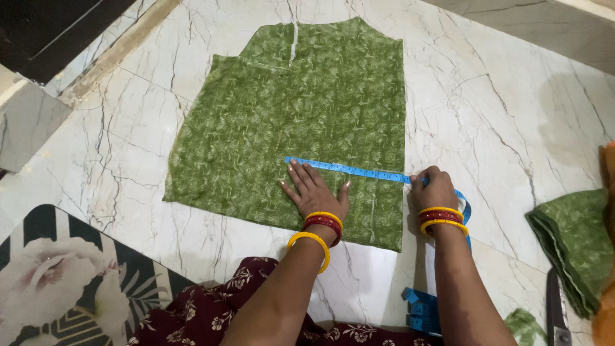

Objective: The person measures and marks a green patterned fabric with a measuring tape and chalk, then uses shears to cut the fabric into garment pieces. The person adjusts the fabric and cuts along marked lines, producing separate fabric sections.

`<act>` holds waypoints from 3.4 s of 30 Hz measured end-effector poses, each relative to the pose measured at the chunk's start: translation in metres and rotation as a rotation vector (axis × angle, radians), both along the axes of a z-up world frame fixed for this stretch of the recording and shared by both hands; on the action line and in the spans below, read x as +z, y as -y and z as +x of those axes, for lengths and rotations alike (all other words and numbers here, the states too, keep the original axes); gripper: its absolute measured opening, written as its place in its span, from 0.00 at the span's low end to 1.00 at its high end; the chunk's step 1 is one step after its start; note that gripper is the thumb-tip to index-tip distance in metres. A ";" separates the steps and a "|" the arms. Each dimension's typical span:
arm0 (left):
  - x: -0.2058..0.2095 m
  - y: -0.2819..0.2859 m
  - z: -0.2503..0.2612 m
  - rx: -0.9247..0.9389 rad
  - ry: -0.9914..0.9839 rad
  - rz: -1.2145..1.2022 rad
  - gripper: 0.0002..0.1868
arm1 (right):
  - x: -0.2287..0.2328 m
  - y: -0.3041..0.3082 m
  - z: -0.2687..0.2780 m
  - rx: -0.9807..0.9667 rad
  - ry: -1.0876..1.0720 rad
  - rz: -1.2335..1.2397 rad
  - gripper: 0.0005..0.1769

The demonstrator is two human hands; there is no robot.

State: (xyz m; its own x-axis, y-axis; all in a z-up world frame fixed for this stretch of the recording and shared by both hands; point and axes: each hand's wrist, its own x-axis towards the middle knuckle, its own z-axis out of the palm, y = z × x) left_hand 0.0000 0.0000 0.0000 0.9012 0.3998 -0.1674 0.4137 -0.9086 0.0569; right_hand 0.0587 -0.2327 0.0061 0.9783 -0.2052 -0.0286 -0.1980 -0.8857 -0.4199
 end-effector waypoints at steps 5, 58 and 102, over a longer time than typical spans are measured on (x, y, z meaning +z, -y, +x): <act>-0.001 -0.002 0.000 -0.011 0.060 -0.089 0.53 | 0.010 -0.005 -0.003 -0.012 -0.007 -0.017 0.17; 0.021 -0.008 0.001 -0.128 -0.251 -0.134 0.53 | 0.023 -0.230 0.050 1.071 0.270 -0.009 0.12; 0.007 -0.121 0.036 0.349 0.524 -0.302 0.11 | 0.011 -0.203 0.033 0.695 0.202 0.589 0.08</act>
